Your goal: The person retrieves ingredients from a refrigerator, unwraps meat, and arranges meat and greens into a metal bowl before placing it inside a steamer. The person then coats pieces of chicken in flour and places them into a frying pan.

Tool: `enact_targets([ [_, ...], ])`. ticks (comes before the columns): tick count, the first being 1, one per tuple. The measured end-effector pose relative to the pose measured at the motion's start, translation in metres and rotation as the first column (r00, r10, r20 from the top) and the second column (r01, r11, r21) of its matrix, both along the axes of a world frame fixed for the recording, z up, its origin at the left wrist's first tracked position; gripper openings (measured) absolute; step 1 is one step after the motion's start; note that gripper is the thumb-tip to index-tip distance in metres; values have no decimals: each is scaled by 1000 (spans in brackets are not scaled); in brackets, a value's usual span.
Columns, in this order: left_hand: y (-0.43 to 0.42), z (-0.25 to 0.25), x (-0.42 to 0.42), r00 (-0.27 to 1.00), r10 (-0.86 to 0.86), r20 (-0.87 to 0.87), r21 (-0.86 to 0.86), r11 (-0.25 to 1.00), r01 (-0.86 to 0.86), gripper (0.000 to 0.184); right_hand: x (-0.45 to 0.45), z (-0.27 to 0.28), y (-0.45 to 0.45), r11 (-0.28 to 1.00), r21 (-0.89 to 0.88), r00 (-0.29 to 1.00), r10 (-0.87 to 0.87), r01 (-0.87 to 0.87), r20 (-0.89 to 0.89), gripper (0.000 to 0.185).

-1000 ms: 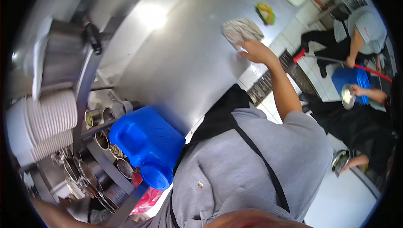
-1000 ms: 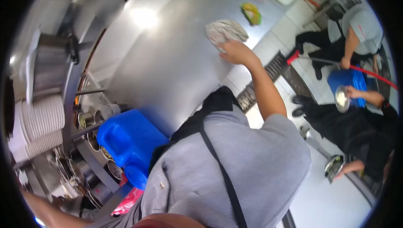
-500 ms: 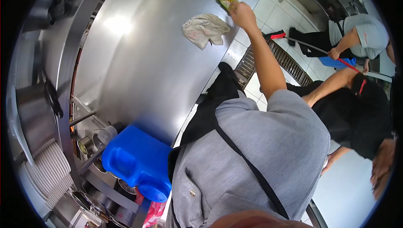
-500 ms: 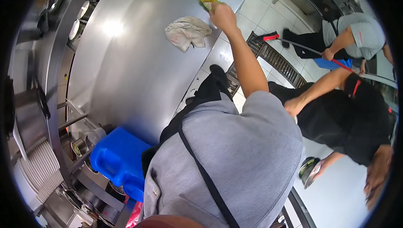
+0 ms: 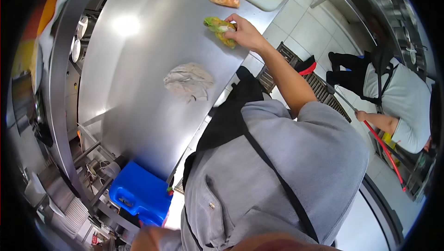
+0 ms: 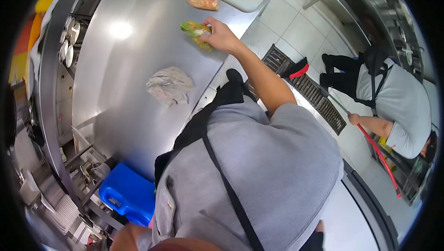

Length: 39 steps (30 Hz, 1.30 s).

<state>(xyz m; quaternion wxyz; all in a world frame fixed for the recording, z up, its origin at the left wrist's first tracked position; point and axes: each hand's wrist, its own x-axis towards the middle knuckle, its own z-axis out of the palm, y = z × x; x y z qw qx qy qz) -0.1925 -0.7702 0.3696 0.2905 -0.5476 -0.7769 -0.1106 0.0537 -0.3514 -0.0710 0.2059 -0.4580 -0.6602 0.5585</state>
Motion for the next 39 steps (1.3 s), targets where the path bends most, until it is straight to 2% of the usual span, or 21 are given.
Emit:
enact_targets([
  [3, 110, -102, 24, 917, -73, 393, -145, 980, 140, 27, 26, 10, 7, 969, -241, 974, -6, -50, -225, 46],
  [4, 152, -150, 32, 939, 10, 345, -292, 951, 97, 24, 33, 16, 14, 944, -326, 953, -47, -56, -299, 45],
  [7, 244, -316, 40, 766, -212, 607, -86, 941, 328, 19, 58, 32, 22, 890, -446, 921, -93, -93, -379, 45],
  [9, 269, -389, 48, 777, -310, 547, -75, 907, 415, 22, 65, 27, 25, 890, -443, 904, -96, -110, -416, 44],
  [15, 284, -369, 111, 910, -229, 346, -188, 933, 306, 36, 83, 39, 30, 941, -316, 922, -8, -124, -386, 44],
  [17, 293, -364, 132, 715, -205, 668, 45, 971, 236, 37, 80, 40, 19, 955, -267, 931, 26, -131, -363, 44],
  [18, 303, -364, 145, 231, -222, 947, 178, 965, 195, 41, 75, 38, 16, 982, -124, 941, 92, -140, -327, 44],
  [19, 319, -367, 152, 232, -249, 940, 206, 959, 194, 41, 71, 44, 16, 989, 30, 949, 148, -146, -278, 45],
  [20, 332, -370, 159, -214, -186, 959, 213, 971, 106, 43, 69, 52, 12, 981, 5, 927, 183, -192, -327, 47],
  [21, 340, -370, 163, -620, -119, 775, 181, 983, 38, 46, 68, 56, 11, 963, -5, 902, 249, -268, -352, 49],
  [24, 353, -366, 158, -666, -223, 712, 296, 955, -3, 46, 66, 64, 12, 969, 39, 903, 240, -243, -357, 45],
  [26, 358, -365, 150, -686, -238, 688, 349, 937, 26, 46, 69, 66, 20, 934, -207, 857, 158, -290, -491, 33],
  [30, 394, -384, 142, -838, -185, 514, 324, 946, -10, 50, 85, 73, 55, 975, -73, 877, 153, -208, -456, 9],
  [31, 403, -384, 148, -834, -207, 511, 328, 944, -34, 50, 88, 79, 70, 970, -70, 874, 176, -232, -454, 9],
  [32, 411, -383, 152, -724, -150, 673, 228, 974, 10, 52, 90, 80, 85, 976, -42, 897, 180, -215, -403, 7],
  [33, 422, -381, 157, -582, -69, 810, 116, 992, 43, 54, 89, 79, 102, 982, -10, 916, 175, -191, -360, 6],
  [34, 435, -391, 167, -170, -219, 961, 231, 971, 53, 53, 84, 73, 118, 979, 44, 924, 200, -197, -325, 3],
  [35, 451, -398, 166, -153, -216, 964, 228, 972, 63, 53, 77, 67, 134, 981, 46, 919, 194, -191, -344, 3],
  [37, 483, -411, 169, 244, -420, 874, 173, 739, 651, 47, 63, 61, 156, 889, 376, 952, 303, -263, -49, 3],
  [38, 498, -423, 172, 136, -253, 958, 139, 823, 550, 44, 63, 62, 164, 865, 412, 956, 290, -285, 53, 5],
  [39, 510, -427, 175, 134, -241, 961, 132, 827, 546, 44, 66, 62, 173, 868, 402, 954, 295, -290, 53, 5],
])
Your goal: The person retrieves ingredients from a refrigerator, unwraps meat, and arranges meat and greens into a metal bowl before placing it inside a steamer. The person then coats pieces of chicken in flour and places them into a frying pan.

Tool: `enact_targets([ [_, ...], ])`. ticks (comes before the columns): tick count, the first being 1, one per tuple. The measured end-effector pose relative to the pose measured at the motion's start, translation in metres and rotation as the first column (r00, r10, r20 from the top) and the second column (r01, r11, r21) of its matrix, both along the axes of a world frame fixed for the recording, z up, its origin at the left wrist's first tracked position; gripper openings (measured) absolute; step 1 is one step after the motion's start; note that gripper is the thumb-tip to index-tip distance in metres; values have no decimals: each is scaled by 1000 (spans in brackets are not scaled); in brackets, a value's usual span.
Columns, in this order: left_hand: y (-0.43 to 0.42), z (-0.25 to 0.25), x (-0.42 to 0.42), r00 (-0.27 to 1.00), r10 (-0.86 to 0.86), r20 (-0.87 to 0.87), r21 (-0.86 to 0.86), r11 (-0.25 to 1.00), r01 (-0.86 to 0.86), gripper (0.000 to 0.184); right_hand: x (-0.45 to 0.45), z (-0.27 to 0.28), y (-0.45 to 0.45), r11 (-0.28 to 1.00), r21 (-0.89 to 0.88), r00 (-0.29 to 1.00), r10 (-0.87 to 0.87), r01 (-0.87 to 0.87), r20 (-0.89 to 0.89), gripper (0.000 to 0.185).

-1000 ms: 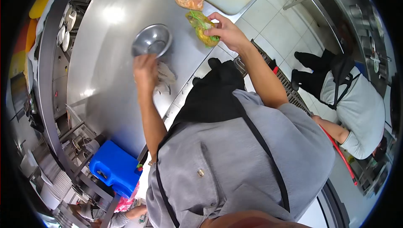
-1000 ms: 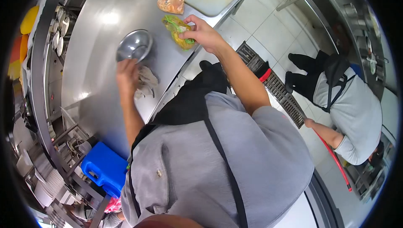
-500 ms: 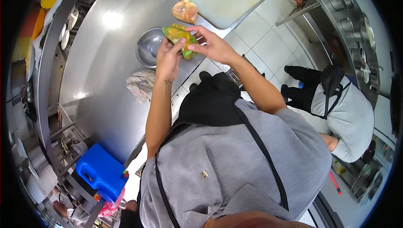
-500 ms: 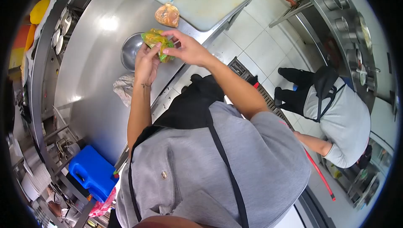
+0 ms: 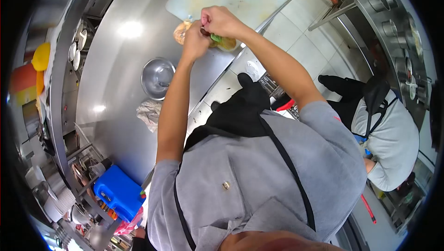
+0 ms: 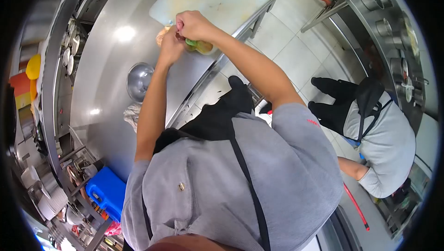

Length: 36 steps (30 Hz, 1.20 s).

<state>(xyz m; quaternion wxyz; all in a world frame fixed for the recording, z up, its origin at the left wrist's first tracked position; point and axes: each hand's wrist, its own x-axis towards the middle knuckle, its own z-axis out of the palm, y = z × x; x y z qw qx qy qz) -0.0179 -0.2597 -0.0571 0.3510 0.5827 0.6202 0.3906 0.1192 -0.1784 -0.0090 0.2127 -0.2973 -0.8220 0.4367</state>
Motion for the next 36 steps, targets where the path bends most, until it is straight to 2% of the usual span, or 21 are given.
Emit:
enact_targets([
  [2, 18, -8, 2, 976, 164, -147, -5, 986, -166, 38, 0, -4, 25, 928, -371, 997, -23, -7, -76, 5],
  [3, 22, 4, 10, 967, 211, -143, -48, 974, -220, 37, -2, -35, 45, 843, -505, 945, 14, -186, -326, 5],
  [6, 33, -3, 16, 955, 162, -249, 92, 985, -143, 40, 11, -39, 74, 792, -585, 938, -52, -171, -344, 10],
  [8, 41, -2, 14, 946, 141, -293, 71, 990, -126, 44, 21, -67, 138, 993, -27, 988, -120, 118, -95, 19],
  [9, 46, 4, 18, 922, 112, -370, 15, 993, -115, 46, 29, -64, 167, 914, 336, 962, -264, 226, 73, 26],
  [10, 47, 8, 19, 894, 75, -442, -47, 993, -107, 49, 39, -62, 187, 712, 662, 876, -450, 236, 172, 33],
  [12, 61, 3, 13, 852, 39, -523, 73, 997, -1, 52, 52, -62, 203, 496, 846, 840, -530, 194, 118, 31],
  [13, 71, 1, 13, 839, -47, -542, 151, 977, 153, 46, 54, -74, 215, 496, 846, 841, -529, 197, 115, 31],
  [14, 79, -1, 14, 814, -130, -566, 224, 926, 303, 39, 55, -88, 224, 544, 837, 847, -470, 58, 247, 33],
  [15, 86, 5, 15, 814, -128, -567, 227, 925, 304, 39, 55, -96, 231, 581, 810, 832, -408, -81, 376, 42],
  [16, 94, 18, 17, 838, -290, -463, 4, 944, 329, 34, 57, -89, 229, 580, 810, 831, -409, -83, 377, 42],
  [17, 98, 31, 20, 850, -422, -316, -217, 904, 369, 30, 63, -82, 225, 634, 757, 833, -326, -158, 446, 43],
  [19, 93, 53, 23, 816, -393, -424, -195, 919, 342, 27, 76, -52, 197, 689, 688, 826, -236, -229, 512, 45],
  [20, 89, 58, 22, 770, -353, -531, -164, 935, 315, 25, 85, -29, 170, 809, 567, 839, -195, -155, 508, 43],
  [21, 87, 55, 14, 827, -281, -487, -82, 957, 277, 24, 91, -14, 149, 899, 430, 855, -159, -80, 493, 42],
  [22, 84, 57, 7, 825, -283, -490, -85, 957, 278, 24, 97, -16, 133, 900, 428, 857, -159, -78, 490, 42],
  [24, 74, 62, -2, 960, -132, -245, -170, 981, 92, 24, 109, -29, 99, 991, 18, 966, -137, 136, 219, 37],
  [26, 66, 64, -4, 972, -98, -214, -131, 989, 71, 22, 117, -7, 50, 818, -549, 985, -128, 172, 117, 32],
  [27, 64, 63, -5, 965, -78, -252, -91, 994, 57, 22, 117, -4, 32, 817, -551, 985, -132, 172, 113, 32],
  [29, 62, 63, -4, 955, -59, -292, -55, 998, 45, 21, 112, -10, 7, 606, -790, 969, -237, 90, -71, 29],
  [36, 55, 62, -1, 936, -46, -349, 72, 995, 75, 22, 99, -15, -15, 565, -825, 932, -288, -19, -219, 28],
])
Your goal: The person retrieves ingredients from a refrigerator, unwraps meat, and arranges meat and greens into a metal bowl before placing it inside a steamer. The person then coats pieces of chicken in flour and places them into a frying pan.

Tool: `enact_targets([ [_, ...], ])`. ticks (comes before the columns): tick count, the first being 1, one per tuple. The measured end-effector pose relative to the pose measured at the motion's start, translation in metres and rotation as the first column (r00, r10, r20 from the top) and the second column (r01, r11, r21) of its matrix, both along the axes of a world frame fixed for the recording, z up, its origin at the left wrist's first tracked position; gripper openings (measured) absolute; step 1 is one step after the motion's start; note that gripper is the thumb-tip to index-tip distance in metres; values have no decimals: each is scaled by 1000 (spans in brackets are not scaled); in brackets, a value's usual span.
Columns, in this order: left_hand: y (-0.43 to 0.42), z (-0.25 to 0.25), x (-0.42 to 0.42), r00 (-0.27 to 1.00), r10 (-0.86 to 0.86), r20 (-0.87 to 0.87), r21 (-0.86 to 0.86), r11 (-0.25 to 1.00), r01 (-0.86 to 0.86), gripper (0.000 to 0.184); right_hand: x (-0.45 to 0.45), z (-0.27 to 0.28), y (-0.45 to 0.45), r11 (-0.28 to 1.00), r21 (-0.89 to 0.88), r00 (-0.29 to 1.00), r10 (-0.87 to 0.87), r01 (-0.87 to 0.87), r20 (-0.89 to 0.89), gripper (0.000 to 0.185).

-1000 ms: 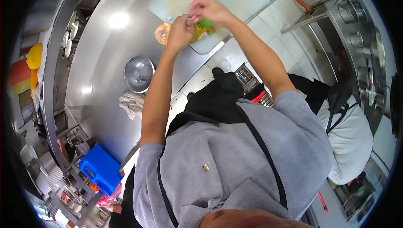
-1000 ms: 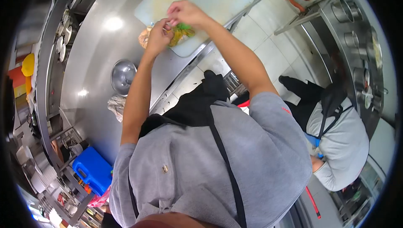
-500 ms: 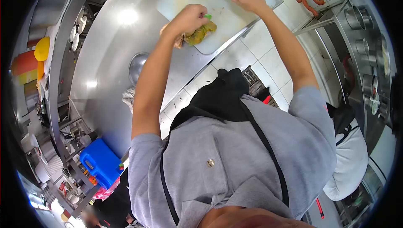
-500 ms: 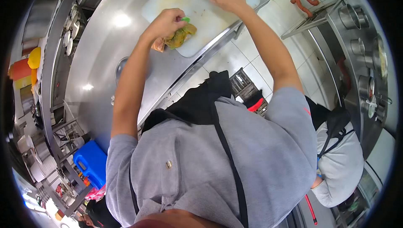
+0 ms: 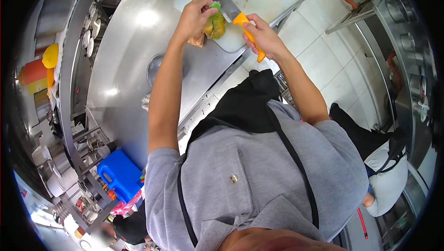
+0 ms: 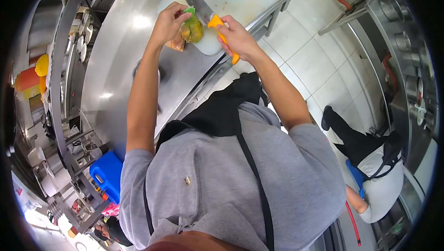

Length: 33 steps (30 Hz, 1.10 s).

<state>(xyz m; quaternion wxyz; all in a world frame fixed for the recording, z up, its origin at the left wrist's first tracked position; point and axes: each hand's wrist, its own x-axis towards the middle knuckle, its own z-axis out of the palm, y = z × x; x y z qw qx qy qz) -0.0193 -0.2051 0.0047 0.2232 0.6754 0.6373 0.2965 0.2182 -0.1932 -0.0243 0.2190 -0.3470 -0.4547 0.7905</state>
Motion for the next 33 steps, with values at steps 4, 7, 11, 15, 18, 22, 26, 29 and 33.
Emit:
enact_targets([
  [4, 4, -1, 2, 995, -9, -100, 50, 999, 14, 23, 5, 1, -23, 995, 95, 990, 22, -35, 138, 28],
  [7, 6, -2, -1, 986, -11, -165, 110, 993, 30, 22, 38, 13, -60, 989, 88, 975, 99, -118, 197, 27],
  [11, 7, 4, 3, 980, -36, -198, 34, 998, 44, 20, 49, 21, -64, 989, -68, 981, 140, -132, 136, 23],
  [15, 12, 11, 15, 978, -72, -195, 32, 996, 80, 18, 6, -9, -17, 992, 16, 992, 121, -121, 33, 25],
  [18, 17, 9, 9, 970, -70, -231, 66, 994, 88, 18, -2, -6, -15, 992, -81, 992, 93, -99, -83, 24],
  [22, 19, 16, -2, 954, -65, -291, 52, 995, 84, 18, 52, 19, -63, 980, -109, 983, 175, -168, 56, 20],
  [26, 15, 7, 4, 959, -80, -271, 44, 994, 95, 19, 40, 5, -48, 980, -91, 981, 185, -179, 62, 24],
  [29, 18, 4, 9, 952, -109, -287, 80, 987, 137, 19, -7, -9, -19, 985, -75, 987, 156, -158, -33, 25],
  [33, 24, 8, 0, 937, -56, -345, 109, 989, 100, 20, 4, 0, -48, 989, -52, 990, 141, -142, -12, 24],
])
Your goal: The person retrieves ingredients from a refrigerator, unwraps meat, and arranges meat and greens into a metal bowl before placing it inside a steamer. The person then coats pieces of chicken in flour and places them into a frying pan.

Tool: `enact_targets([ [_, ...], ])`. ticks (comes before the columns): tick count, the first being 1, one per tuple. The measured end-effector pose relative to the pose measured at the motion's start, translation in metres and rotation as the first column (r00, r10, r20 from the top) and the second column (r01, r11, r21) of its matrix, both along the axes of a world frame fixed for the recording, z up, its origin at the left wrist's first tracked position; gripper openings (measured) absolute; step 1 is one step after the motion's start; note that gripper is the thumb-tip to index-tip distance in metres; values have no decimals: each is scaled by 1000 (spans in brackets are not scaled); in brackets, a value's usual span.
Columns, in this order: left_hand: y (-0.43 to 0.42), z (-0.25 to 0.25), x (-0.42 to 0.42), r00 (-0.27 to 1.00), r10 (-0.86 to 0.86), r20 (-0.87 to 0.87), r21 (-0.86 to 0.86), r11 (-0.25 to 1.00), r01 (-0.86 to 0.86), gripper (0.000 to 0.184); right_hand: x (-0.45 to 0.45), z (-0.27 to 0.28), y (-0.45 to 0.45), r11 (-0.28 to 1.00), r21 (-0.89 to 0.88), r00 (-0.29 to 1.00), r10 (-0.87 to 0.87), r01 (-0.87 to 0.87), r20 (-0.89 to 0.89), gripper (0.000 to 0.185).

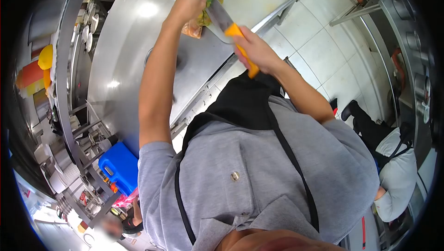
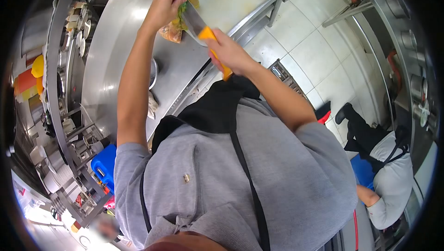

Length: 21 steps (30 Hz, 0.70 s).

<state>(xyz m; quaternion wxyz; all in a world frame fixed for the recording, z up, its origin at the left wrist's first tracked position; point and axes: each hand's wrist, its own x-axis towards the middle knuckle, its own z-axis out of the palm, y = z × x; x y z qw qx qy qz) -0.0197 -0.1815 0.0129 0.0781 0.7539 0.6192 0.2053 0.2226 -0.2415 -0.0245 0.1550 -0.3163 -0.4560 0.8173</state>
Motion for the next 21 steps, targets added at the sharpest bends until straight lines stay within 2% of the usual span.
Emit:
enact_targets([
  [1, 0, 2, -4, 1000, 22, -17, 3, 1000, -22, 20, 14, 5, -10, 1000, 4, 1000, 11, -11, 1, 24],
  [3, -3, 7, -8, 999, 37, 7, 18, 999, -37, 20, 39, 10, -22, 981, -171, 990, 108, -91, 91, 21],
  [7, -9, 11, 3, 1000, 4, 25, -9, 1000, -4, 19, 12, 0, 4, 995, -73, 995, 70, -66, 66, 19],
  [9, -5, 10, 2, 1000, -22, 16, 23, 1000, 21, 19, -18, -10, 26, 997, 39, 996, 75, -73, -54, 20],
  [12, -3, 12, -3, 1000, 5, 10, 44, 999, -5, 19, -28, -6, 18, 999, -34, 999, 11, -13, -51, 22],
  [17, -13, 16, -19, 993, 116, -13, 17, 993, -116, 18, 25, -1, -12, 985, -131, 993, 117, -112, 32, 27],
  [19, -26, 12, -23, 994, 110, 13, 142, 984, -110, 17, 36, 1, -3, 977, -182, 992, 122, -112, 44, 29],
  [20, -34, 12, -24, 994, 108, 11, 145, 984, -109, 17, 37, 2, 14, 992, -68, 990, 115, -109, 83, 31],
  [21, -47, 12, -24, 974, 185, 134, 136, 970, -203, 15, 37, 1, 30, 993, 46, 987, 103, -110, 122, 33],
])
